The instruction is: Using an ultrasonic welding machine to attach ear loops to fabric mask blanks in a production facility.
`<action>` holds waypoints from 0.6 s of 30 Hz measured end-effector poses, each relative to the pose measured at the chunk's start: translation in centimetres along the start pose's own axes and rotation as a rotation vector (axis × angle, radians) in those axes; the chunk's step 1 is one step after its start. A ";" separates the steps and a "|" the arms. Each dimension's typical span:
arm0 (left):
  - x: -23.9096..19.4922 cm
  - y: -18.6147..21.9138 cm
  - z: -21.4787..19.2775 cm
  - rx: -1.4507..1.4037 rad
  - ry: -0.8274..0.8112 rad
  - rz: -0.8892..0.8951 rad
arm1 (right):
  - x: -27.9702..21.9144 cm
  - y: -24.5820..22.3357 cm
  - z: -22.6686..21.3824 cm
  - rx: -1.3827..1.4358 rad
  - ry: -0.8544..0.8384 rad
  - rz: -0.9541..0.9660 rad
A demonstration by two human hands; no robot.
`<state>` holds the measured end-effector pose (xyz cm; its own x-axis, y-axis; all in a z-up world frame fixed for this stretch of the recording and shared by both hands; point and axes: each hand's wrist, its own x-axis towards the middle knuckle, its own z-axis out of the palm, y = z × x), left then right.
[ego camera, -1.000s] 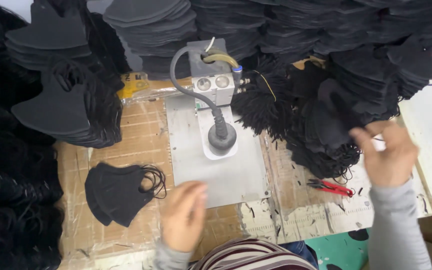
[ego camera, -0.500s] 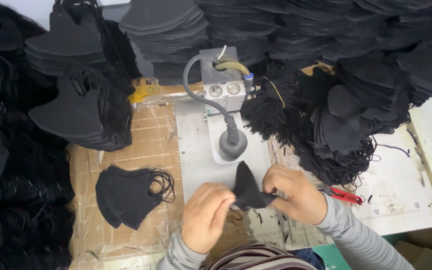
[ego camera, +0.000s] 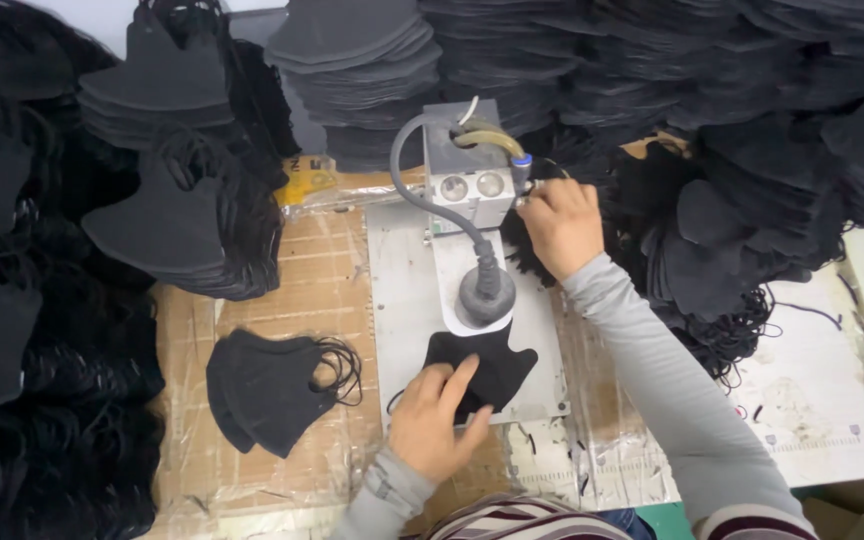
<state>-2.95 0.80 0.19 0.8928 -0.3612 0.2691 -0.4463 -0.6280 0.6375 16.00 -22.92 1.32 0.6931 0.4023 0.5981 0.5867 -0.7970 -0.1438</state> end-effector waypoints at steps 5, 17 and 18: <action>1.9 -0.5 1.9 0.162 0.124 -0.238 | -0.7 -2.5 -2.9 0.212 0.114 0.010; 2.7 -0.8 1.7 0.278 0.080 -0.229 | 0.7 -0.3 0.1 -0.129 0.045 -0.007; 2.9 -0.8 1.4 0.279 0.080 -0.231 | 0.2 -0.9 -0.8 -0.127 0.043 -0.008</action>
<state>-0.07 -0.79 -0.54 0.9691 -0.1397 0.2032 -0.2217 -0.8543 0.4700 15.24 -22.46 2.20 0.6685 0.3912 0.6325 0.5323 -0.8456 -0.0396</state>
